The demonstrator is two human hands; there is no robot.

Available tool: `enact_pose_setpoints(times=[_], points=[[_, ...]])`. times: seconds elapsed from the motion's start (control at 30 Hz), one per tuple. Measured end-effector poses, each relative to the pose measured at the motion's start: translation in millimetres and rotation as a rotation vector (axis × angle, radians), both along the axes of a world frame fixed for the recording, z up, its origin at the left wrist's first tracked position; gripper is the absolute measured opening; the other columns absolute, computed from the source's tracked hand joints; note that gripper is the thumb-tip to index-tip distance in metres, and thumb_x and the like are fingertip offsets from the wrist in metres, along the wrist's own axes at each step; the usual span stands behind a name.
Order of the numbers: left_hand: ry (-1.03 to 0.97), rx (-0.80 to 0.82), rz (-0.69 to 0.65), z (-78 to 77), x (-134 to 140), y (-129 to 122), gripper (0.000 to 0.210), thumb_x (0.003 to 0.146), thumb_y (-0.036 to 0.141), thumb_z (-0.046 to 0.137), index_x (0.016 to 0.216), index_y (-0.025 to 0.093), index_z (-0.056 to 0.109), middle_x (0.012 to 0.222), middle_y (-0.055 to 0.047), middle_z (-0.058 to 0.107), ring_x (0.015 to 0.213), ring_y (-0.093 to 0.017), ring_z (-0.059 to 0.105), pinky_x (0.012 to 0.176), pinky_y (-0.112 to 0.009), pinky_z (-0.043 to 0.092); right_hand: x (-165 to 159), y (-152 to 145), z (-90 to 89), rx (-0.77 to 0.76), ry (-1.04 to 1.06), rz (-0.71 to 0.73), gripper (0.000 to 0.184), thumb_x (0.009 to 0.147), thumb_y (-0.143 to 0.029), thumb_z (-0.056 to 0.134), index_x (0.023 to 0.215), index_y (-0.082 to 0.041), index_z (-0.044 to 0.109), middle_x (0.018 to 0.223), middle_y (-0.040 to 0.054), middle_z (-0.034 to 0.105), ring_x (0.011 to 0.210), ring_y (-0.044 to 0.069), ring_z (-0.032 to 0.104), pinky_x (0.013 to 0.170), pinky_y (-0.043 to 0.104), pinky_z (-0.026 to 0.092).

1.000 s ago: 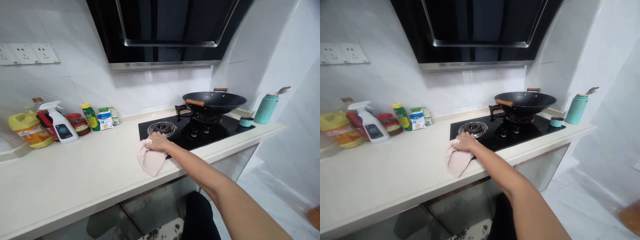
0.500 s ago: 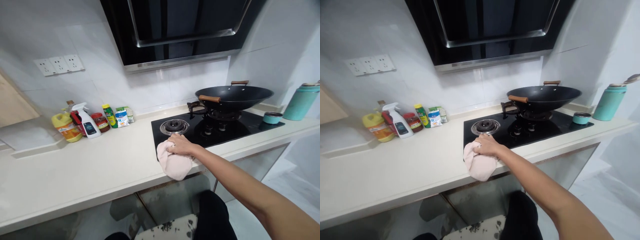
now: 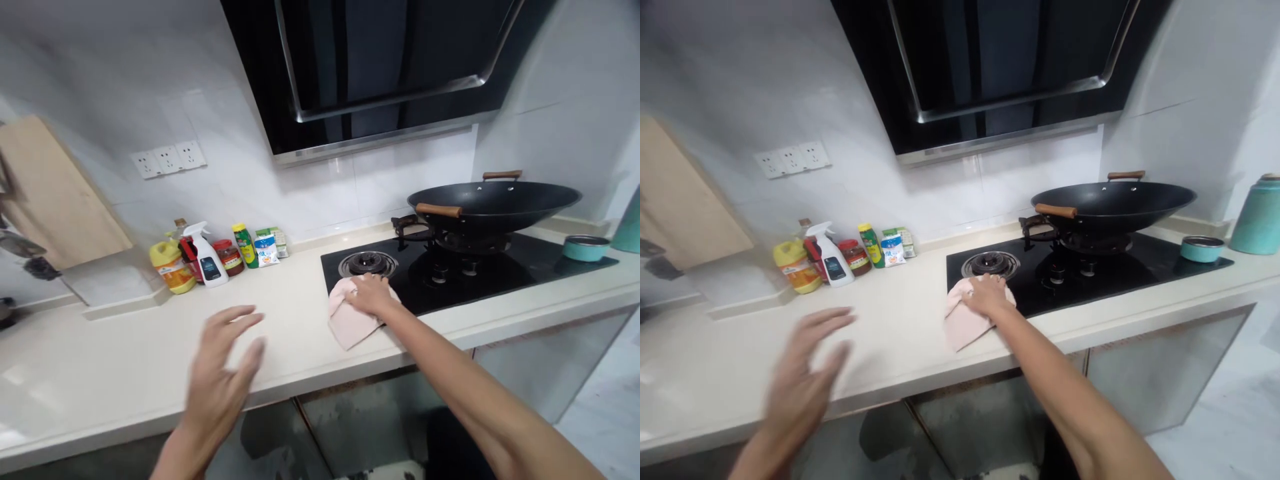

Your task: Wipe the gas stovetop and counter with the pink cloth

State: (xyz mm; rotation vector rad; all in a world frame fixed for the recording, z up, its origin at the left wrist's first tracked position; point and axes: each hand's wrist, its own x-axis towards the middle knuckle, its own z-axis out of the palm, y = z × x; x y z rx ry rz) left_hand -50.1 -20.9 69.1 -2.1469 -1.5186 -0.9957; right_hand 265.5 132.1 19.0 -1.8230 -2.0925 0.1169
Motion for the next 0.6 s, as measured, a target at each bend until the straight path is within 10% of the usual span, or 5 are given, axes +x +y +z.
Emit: enact_pose_setpoints(times=[0.3, 0.6], points=[[0.125, -0.33, 0.213, -92.0, -23, 73, 0.035, 0.093, 0.04, 0.056, 0.125, 0.027, 0.066, 0.142, -0.011, 0.057, 0.133, -0.028, 0.051, 0.105, -0.047, 0.043, -61, -61, -5.1, 0.136, -0.026, 0.372, 0.04, 0.087, -0.051, 0.055, 0.116, -0.026, 0.065, 0.119, 0.0096, 0.061, 0.111, 0.027, 0.051, 0.095, 0.041, 0.032], [0.045, -0.461, 0.241, -87.6, -19, 62, 0.045, 0.096, 0.048, 0.051, 0.134, 0.027, 0.062, 0.149, -0.011, 0.052, 0.141, -0.027, 0.043, 0.114, -0.049, 0.031, 15, -71, -12.8, 0.12, 0.045, 0.114, 0.045, 0.089, -0.051, 0.05, 0.127, -0.03, 0.062, 0.122, 0.0092, 0.063, 0.113, 0.028, 0.053, 0.093, 0.04, 0.032]])
